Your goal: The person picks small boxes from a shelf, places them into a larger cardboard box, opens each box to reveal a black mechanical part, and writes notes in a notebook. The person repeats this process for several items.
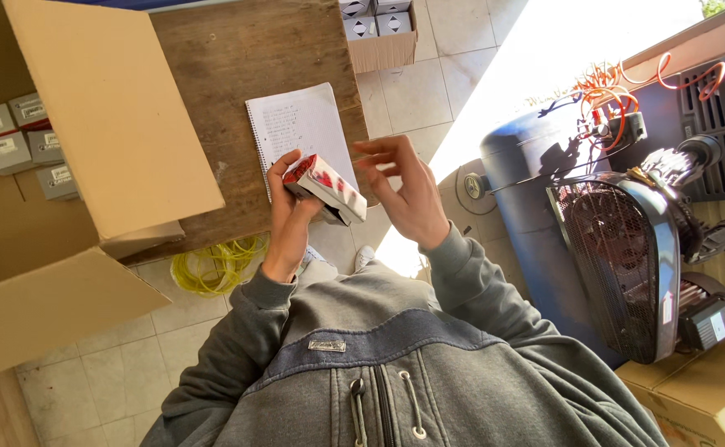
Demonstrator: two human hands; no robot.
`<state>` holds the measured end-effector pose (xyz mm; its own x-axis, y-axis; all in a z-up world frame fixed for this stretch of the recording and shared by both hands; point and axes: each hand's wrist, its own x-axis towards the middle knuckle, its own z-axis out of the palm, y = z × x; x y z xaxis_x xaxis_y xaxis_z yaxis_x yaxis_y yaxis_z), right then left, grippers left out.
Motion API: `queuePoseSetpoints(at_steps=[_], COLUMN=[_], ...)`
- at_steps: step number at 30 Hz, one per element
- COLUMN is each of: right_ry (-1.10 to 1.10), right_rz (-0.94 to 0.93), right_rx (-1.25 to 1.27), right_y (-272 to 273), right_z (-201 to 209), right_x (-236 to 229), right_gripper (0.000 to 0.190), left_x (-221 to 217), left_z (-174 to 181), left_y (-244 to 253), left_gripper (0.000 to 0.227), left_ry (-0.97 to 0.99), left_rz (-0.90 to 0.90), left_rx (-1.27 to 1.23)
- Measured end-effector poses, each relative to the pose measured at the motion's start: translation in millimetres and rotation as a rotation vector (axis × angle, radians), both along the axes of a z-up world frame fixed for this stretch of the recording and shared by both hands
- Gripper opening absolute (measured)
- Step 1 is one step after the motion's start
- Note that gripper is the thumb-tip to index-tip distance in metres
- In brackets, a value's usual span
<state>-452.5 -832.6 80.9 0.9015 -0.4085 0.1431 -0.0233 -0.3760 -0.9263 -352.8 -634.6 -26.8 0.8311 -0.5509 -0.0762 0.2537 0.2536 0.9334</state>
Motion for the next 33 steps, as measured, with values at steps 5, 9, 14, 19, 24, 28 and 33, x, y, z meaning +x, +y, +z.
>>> queuePoseSetpoints(at_steps=[5,9,14,19,24,28,33], right_ry=[0.063,0.207,0.144,0.124,0.384,0.262,0.158], right_rz=[0.026,0.061,0.001,0.077,0.165,0.389,0.651], right_rx=[-0.226,-0.045,0.232,0.425,0.877,0.746,0.566], right_y=[27.0,35.9,1.7,-26.4,-44.5,-80.4,-125.1], right_z=[16.8,-0.6,-52.2,-88.8,-85.6,-80.2,-83.1], right_x=[15.1,25.4,37.7,66.7,77.6,94.7,107.8], right_gripper=[0.086,0.085,0.042,0.029,0.119,0.057,0.064], left_x=[18.1,24.5,27.7,37.2,34.7,27.9,16.4], left_z=[-1.6,-2.7,1.5,-11.6,10.9,16.9,49.5], left_y=[-8.4,-18.2,-29.7,-53.4,-90.8,-125.5,-159.4], left_gripper=[0.074,0.069,0.064,0.050,0.041,0.040,0.041], left_ry=[0.054,0.042,0.073,0.035,-0.062,-0.043,-0.008], left_rz=[0.047,0.055,0.058,0.204,0.433,0.548,0.624], left_rx=[-0.071,-0.190,-0.306,-0.363,-0.209,-0.214,-0.237])
